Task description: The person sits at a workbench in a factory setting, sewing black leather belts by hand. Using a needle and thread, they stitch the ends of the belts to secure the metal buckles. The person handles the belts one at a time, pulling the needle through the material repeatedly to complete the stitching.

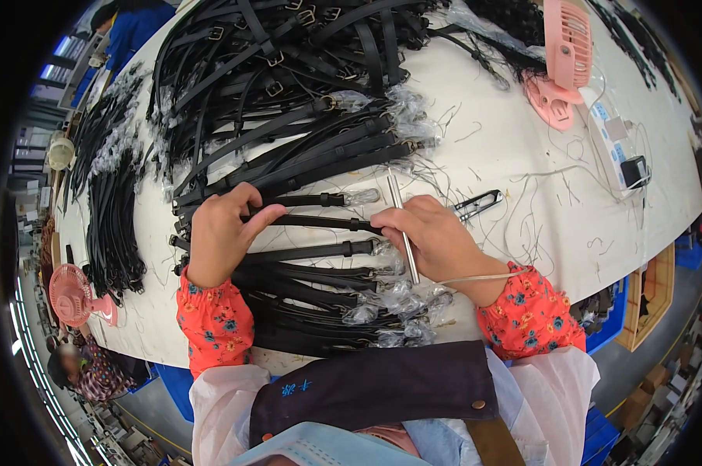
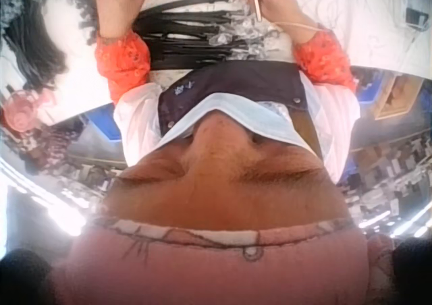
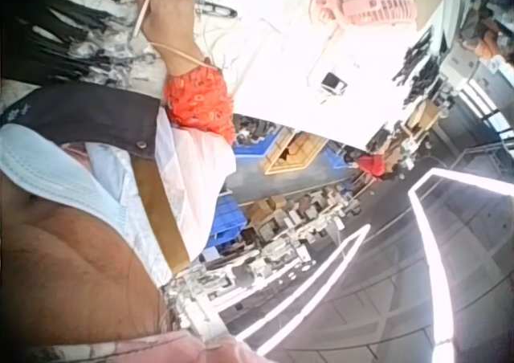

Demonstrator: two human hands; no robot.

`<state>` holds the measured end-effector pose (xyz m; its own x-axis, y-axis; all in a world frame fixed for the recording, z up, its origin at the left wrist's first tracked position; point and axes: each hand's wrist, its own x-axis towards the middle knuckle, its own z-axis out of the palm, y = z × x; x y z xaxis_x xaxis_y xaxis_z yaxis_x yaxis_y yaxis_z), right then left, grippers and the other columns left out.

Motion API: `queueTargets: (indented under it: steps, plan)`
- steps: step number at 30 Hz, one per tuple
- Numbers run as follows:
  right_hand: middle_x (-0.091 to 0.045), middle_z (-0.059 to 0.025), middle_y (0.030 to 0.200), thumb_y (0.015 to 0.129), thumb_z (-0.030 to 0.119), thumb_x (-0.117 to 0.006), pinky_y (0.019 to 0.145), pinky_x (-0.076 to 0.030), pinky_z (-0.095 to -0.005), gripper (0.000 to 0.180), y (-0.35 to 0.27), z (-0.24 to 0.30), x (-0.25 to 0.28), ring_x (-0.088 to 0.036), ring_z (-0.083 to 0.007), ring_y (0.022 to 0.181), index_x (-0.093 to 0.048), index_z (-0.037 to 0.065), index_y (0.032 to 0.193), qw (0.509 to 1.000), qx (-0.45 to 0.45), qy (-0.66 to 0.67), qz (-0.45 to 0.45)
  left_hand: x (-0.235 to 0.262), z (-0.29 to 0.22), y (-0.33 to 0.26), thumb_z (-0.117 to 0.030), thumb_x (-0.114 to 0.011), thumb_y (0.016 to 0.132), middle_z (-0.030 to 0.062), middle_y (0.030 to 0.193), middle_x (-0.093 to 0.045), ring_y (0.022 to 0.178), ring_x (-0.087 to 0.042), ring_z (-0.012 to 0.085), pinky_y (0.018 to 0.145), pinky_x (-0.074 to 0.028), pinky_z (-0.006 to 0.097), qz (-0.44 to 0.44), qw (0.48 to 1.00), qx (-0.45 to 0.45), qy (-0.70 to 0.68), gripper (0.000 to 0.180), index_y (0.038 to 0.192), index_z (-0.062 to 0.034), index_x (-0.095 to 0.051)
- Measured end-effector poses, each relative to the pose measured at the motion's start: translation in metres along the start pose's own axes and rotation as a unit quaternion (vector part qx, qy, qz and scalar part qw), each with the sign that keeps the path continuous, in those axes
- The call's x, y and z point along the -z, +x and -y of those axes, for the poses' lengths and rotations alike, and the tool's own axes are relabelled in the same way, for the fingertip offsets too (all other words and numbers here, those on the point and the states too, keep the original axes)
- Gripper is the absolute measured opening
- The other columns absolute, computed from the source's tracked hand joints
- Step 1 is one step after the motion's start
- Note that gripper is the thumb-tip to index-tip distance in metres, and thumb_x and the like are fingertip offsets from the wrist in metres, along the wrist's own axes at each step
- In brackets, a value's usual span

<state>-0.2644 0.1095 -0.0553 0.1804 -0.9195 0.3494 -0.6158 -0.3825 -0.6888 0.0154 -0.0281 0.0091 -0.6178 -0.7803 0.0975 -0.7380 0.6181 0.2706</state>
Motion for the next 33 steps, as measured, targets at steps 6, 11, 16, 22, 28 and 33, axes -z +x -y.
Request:
queueTargets:
  steps: [6, 11, 16, 22, 28, 33]
  plan:
    - [-0.071, -0.0098, 0.094, 0.088, 0.001, -0.074, 0.071, -0.052, -0.0393, 0.034, -0.001, 0.000, -0.001, -0.063, -0.0302, 0.080, -0.066, 0.011, 0.119, 1.000, 0.000, -0.001, 0.016, -0.006, 0.010, -0.012, -0.045, -0.079, 0.087, 0.0075, 0.055, -0.058, 0.051, -0.059, 0.0305, 0.052, -0.044, 0.040, 0.034, 0.995, 0.000, 0.096, 0.041, 0.084, -0.0068, -0.063]
    - [-0.061, -0.0107, 0.081, 0.089, 0.002, -0.071, 0.073, -0.049, -0.0428, 0.027, -0.003, 0.001, -0.003, -0.061, -0.0338, 0.082, -0.066, 0.011, 0.114, 1.000, -0.014, 0.017, -0.001, 0.025, -0.008, -0.011, -0.036, -0.081, 0.087, 0.0054, 0.052, -0.055, 0.049, -0.058, 0.0288, 0.050, -0.044, 0.040, -0.077, 0.993, 0.036, 0.080, 0.031, 0.086, -0.0099, -0.065]
    - [-0.061, -0.0102, 0.081, 0.088, 0.001, -0.071, 0.074, -0.049, -0.0425, 0.028, 0.000, 0.004, -0.001, -0.061, -0.0331, 0.082, -0.066, 0.011, 0.114, 1.000, 0.002, 0.005, 0.004, 0.016, 0.001, -0.008, -0.022, -0.079, 0.087, 0.0054, 0.073, -0.065, 0.071, -0.063, 0.0271, 0.064, -0.047, 0.040, -0.090, 0.987, -0.018, 0.135, 0.021, 0.098, -0.0090, -0.067]
    - [-0.062, -0.0098, 0.081, 0.087, 0.001, -0.071, 0.075, -0.048, -0.0421, 0.030, -0.001, 0.002, -0.005, -0.060, -0.0329, 0.081, -0.066, 0.011, 0.114, 0.999, -0.023, 0.025, 0.007, -0.028, -0.051, -0.006, -0.012, -0.077, 0.084, 0.0112, 0.113, -0.066, 0.104, -0.062, 0.0326, 0.092, -0.048, 0.042, -0.040, 0.967, -0.186, -0.167, 0.027, 0.109, -0.0061, -0.068]
    - [-0.061, -0.0086, 0.081, 0.087, 0.001, -0.071, 0.077, -0.048, -0.0421, 0.030, 0.000, 0.005, -0.002, -0.061, -0.0319, 0.084, -0.066, 0.012, 0.114, 1.000, -0.019, -0.007, 0.005, -0.057, -0.041, -0.006, -0.012, -0.080, 0.079, 0.0068, 0.107, -0.066, 0.100, -0.061, 0.0287, 0.085, -0.046, 0.040, 0.066, 0.969, -0.177, -0.160, 0.028, 0.105, -0.0078, -0.070]
    - [-0.065, -0.0092, 0.087, 0.088, 0.001, -0.071, 0.082, -0.049, -0.0414, 0.030, 0.000, 0.000, -0.002, -0.062, -0.0332, 0.090, -0.066, 0.011, 0.116, 1.000, 0.006, -0.021, -0.002, -0.017, -0.022, -0.008, -0.008, -0.079, 0.077, 0.0051, 0.105, -0.066, 0.100, -0.061, 0.0277, 0.084, -0.045, 0.040, 0.078, 0.986, -0.143, -0.037, 0.029, 0.105, -0.0087, -0.070]
